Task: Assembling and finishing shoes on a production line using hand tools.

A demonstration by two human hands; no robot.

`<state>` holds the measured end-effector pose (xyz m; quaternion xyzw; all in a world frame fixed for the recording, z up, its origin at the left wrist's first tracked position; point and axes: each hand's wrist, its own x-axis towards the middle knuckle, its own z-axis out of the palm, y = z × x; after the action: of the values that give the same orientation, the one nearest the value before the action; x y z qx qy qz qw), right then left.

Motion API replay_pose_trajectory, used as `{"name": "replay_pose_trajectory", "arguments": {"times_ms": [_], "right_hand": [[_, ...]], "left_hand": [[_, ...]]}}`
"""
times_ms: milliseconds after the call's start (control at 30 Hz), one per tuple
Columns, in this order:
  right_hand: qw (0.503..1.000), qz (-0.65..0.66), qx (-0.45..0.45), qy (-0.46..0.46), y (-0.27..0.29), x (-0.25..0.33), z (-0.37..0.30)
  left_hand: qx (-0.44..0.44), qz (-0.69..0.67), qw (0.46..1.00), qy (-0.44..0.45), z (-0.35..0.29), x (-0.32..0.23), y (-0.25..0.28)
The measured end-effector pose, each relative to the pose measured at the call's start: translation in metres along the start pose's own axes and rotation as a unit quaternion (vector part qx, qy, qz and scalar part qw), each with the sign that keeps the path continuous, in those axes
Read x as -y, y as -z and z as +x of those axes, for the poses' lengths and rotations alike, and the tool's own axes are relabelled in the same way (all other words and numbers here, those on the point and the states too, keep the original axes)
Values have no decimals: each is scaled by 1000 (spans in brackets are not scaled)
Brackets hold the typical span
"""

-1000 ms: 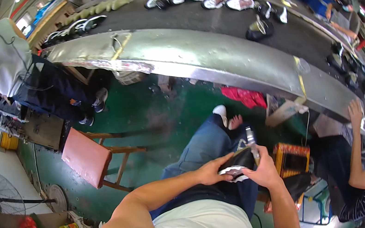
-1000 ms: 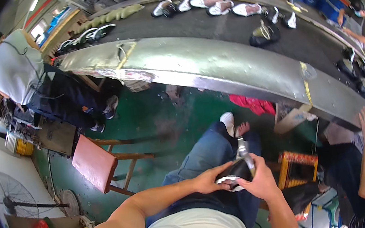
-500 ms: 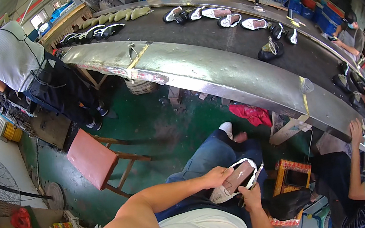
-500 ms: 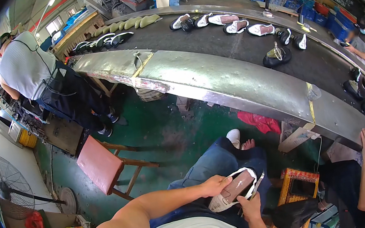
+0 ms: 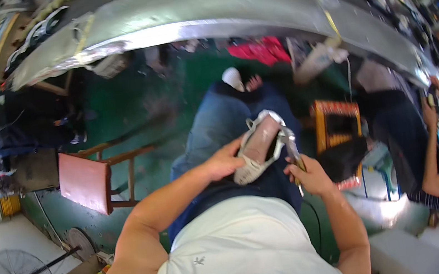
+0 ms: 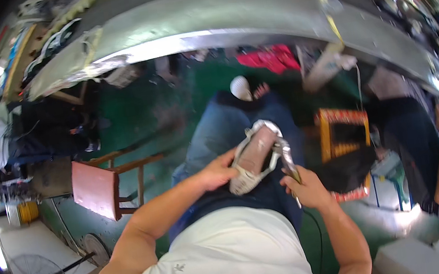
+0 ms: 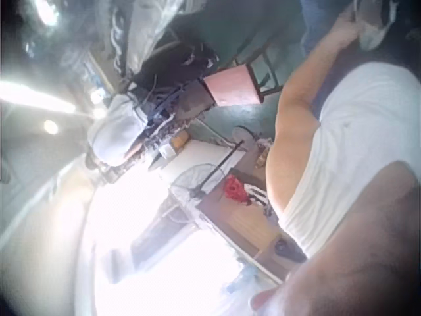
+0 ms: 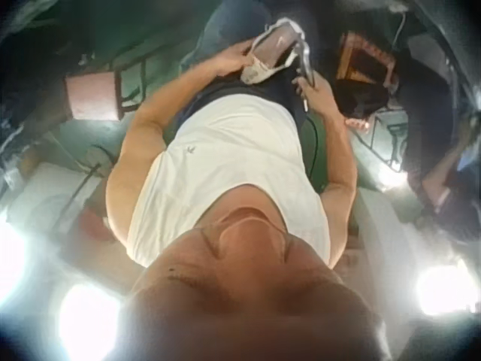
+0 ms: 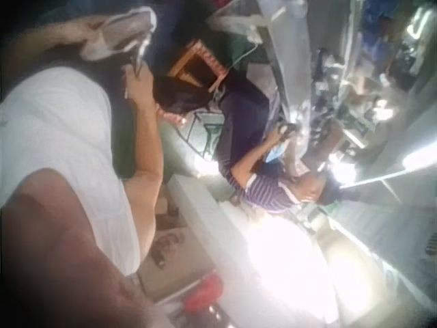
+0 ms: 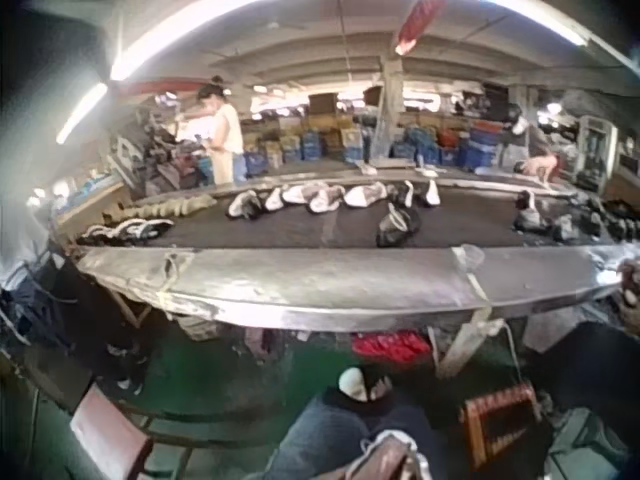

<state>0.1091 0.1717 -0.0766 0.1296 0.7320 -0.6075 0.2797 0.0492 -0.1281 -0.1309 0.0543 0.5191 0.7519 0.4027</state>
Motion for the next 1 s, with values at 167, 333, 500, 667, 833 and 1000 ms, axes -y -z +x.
{"name": "replay_pose_trajectory", "arguments": {"times_ms": [167,333,500,667,833,1000], "right_hand": [[915,-363,142,105,-8,49,-16],[887,-413,101,180,-1,50,-9],[782,-590,157,128,-9,97,7],[717,-642,270,26,-9,124,20],[711,-633,304,-34,-20,146,25],[713,-630,308,22,-12,138,33]], "left_hand": [[-20,128,991,19,-2,7,-11],[-22,62,997,40,2,10,-27],[-20,18,1000,9,-1,7,-30],[-31,-226,973,43,2,8,-46],[-92,-295,945,111,21,33,-25],[-143,-292,935,138,15,11,-36]]}}
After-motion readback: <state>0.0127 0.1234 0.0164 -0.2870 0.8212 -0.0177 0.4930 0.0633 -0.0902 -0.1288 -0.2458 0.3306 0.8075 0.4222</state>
